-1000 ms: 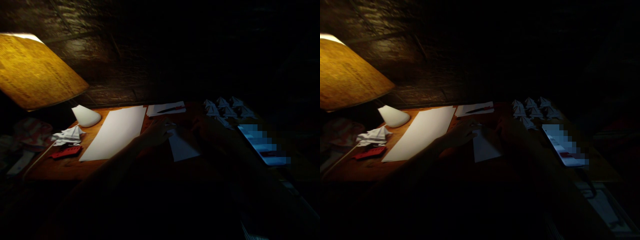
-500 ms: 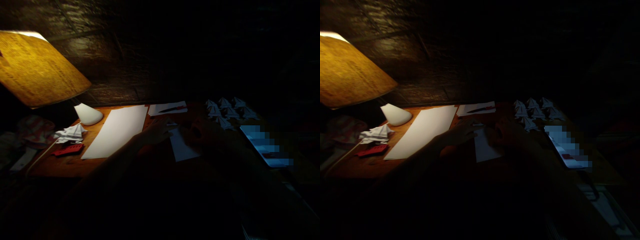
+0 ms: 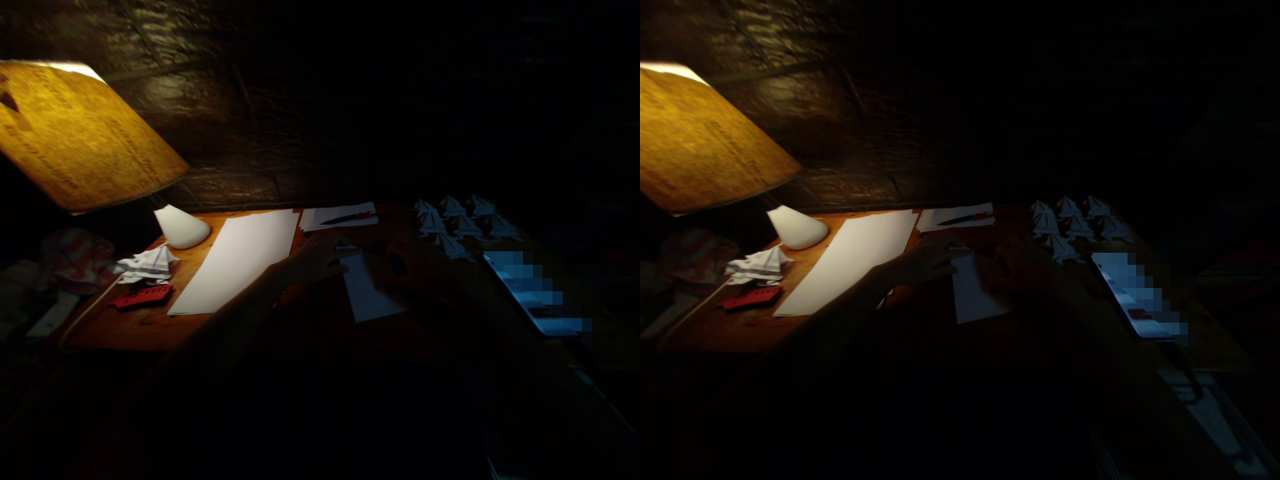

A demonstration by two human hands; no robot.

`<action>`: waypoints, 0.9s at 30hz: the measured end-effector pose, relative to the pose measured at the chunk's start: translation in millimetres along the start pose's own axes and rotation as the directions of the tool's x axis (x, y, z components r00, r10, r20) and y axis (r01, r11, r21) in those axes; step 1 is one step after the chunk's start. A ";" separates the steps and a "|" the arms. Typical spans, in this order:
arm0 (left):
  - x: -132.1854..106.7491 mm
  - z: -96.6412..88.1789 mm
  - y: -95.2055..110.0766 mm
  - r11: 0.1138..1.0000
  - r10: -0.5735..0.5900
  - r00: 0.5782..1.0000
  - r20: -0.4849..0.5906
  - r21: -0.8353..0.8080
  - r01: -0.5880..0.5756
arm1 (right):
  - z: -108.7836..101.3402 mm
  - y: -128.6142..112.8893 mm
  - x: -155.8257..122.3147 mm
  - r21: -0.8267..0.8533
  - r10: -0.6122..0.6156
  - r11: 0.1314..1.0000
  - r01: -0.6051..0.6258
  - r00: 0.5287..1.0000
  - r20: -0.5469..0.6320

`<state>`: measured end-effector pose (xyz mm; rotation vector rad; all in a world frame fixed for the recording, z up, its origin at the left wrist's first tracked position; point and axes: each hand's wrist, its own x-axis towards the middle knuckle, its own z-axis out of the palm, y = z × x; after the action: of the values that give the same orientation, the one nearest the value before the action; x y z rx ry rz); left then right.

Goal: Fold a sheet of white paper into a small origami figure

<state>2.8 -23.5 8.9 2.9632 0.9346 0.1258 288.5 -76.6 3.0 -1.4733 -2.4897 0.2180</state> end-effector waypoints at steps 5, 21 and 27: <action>-1.3 -3.3 -0.7 1.000 -0.014 1.000 -0.014 -0.013 0.014 | 1.9 1.8 0.5 0.013 -0.004 1.000 0.004 1.000 -0.015; -7.4 -7.8 -4.9 0.993 -0.113 0.991 -0.078 0.032 0.115 | 5.0 3.8 0.1 -0.006 -0.022 1.000 0.021 0.998 -0.051; -8.6 -9.8 -3.4 0.981 -0.154 0.983 -0.096 0.104 0.164 | 2.5 2.7 0.1 0.017 -0.040 0.999 0.040 0.998 -0.042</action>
<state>-7.0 -25.6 17.9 2.9884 1.2241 0.2066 290.0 -75.3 0.0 -1.4054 -2.4753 0.1990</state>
